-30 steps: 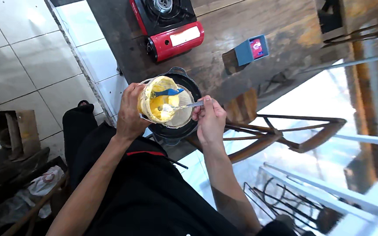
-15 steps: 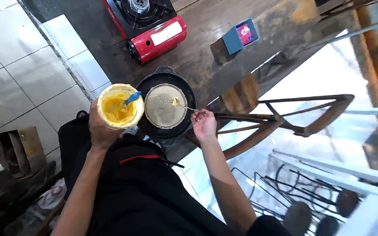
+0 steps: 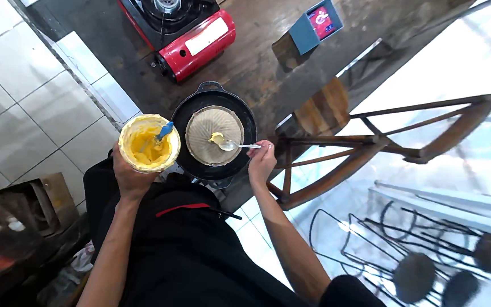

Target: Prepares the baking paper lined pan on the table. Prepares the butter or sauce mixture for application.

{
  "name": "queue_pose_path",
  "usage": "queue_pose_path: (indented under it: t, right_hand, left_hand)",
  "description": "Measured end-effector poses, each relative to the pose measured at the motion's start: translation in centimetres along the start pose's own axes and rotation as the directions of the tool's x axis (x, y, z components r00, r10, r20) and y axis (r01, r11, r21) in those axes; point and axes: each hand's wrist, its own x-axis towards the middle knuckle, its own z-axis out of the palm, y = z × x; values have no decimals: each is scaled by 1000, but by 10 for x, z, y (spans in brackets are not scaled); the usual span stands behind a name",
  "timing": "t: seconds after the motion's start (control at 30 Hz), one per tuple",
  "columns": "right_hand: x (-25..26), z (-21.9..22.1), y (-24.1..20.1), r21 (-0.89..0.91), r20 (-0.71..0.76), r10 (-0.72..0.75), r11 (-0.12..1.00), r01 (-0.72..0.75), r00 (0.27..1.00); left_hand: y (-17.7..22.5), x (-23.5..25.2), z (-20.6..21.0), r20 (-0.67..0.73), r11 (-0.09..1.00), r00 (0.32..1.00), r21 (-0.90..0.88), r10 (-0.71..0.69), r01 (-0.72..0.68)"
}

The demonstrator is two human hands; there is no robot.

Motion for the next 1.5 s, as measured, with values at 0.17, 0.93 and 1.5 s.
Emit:
queue_pose_path:
  t: [0.17, 0.93, 1.5]
  right_hand:
    - [-3, -40, -78, 292, -47, -223, 929, 227, 974]
    - [11, 12, -253, -102, 643, -673, 398, 912, 366]
    - [-24, 67, -280, -80, 640, -698, 356, 931, 322]
  left_hand:
    - [3, 5, 10, -47, 995, 994, -30, 94, -96]
    - [20, 4, 30, -143, 975, 986, -191, 86, -113]
    - [16, 15, 24, -225, 968, 973, -232, 45, -99]
